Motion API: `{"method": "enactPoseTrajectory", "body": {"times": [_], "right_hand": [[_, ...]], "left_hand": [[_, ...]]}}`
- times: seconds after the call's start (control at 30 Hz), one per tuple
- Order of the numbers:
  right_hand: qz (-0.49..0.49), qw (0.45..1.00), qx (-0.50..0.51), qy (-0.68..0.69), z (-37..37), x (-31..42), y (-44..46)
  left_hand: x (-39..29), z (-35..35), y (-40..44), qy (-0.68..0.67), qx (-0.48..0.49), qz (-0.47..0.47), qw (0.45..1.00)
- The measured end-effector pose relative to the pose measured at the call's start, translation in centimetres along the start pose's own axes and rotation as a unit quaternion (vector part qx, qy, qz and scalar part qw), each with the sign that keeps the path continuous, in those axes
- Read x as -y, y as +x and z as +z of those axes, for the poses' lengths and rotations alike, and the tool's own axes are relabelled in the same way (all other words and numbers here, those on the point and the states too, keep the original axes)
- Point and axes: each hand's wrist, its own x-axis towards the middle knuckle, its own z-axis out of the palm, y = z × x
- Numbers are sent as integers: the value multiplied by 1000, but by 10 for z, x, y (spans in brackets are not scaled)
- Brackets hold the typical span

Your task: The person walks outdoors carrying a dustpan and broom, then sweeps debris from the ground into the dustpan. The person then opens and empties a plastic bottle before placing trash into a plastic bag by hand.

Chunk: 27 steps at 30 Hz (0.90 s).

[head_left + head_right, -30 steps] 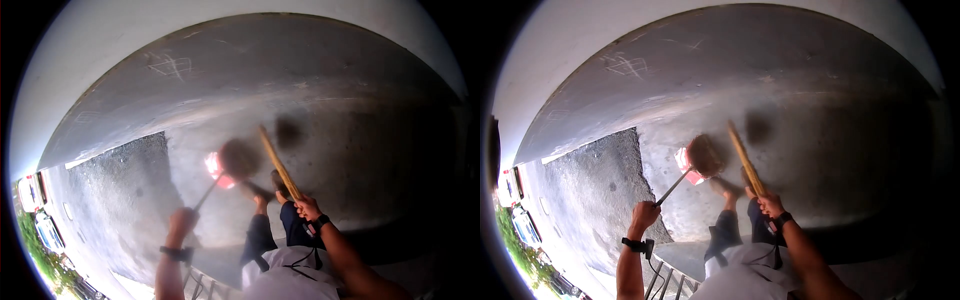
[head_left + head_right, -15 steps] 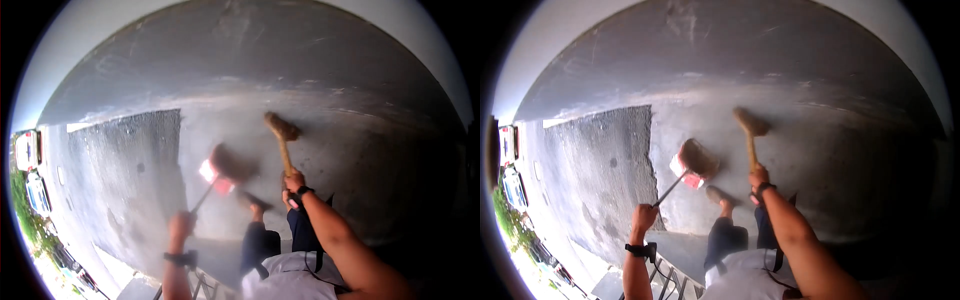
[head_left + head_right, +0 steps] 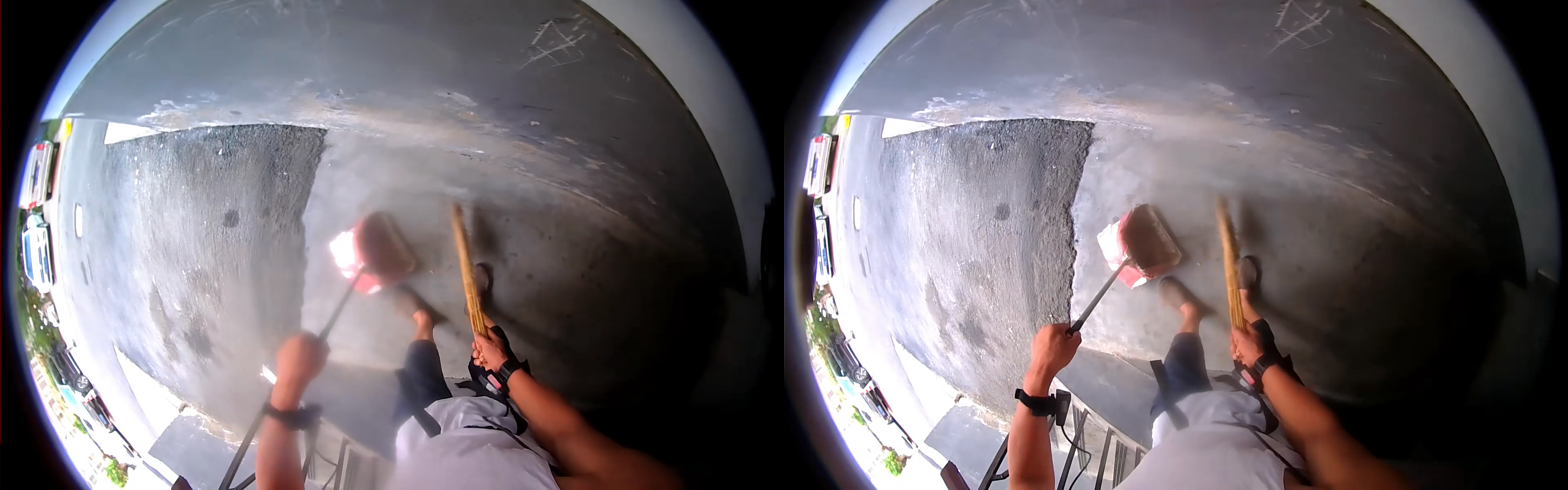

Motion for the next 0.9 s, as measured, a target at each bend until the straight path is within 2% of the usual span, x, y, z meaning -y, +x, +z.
{"method": "enactPoseTrajectory", "body": {"times": [0.1,0.13,0.2,0.23,0.27,0.37,0.43,0.5,0.53,0.57,0.6,0.63,0.67,0.7,0.73,0.77,0.87,0.9], "right_hand": [[158,950,206,172,2,-47,91],[122,961,212,130,32,-54,105],[134,952,229,153,111,-42,82],[143,955,191,176,139,-72,109],[143,957,193,161,157,-70,99],[148,936,299,111,176,-39,72],[119,925,361,4,172,-20,65],[129,938,317,-49,164,11,61],[167,897,389,-132,151,47,51],[221,916,313,-117,148,74,32],[207,922,310,-109,136,87,31],[134,928,297,-182,135,122,-6],[131,924,318,-167,113,134,11],[160,938,271,-142,108,159,-7],[108,944,271,-154,96,174,-10],[156,919,327,-156,74,194,1],[32,942,231,-243,67,240,-39],[58,930,254,-260,52,255,-18]], "left_hand": [[10,1,-2,61,32,29,997],[12,4,-1,67,30,31,997],[16,9,-3,81,28,35,996],[21,20,2,77,32,32,996],[28,27,1,72,37,26,996],[48,28,-7,58,38,12,998],[73,40,-13,21,13,-6,1000],[92,35,-23,-48,0,-45,998],[104,37,-29,-81,-24,-64,994],[121,40,-39,-128,-54,-63,988],[136,43,-48,-155,-81,-81,981],[149,46,-56,-182,-107,-97,973],[163,49,-64,-222,-121,-134,958],[173,55,-72,-262,-130,-167,942],[188,68,-77,-277,-176,-153,932],[195,68,-88,-321,-191,-169,912],[222,112,-108,-385,-278,-193,859],[226,119,-112,-413,-283,-216,839]]}}
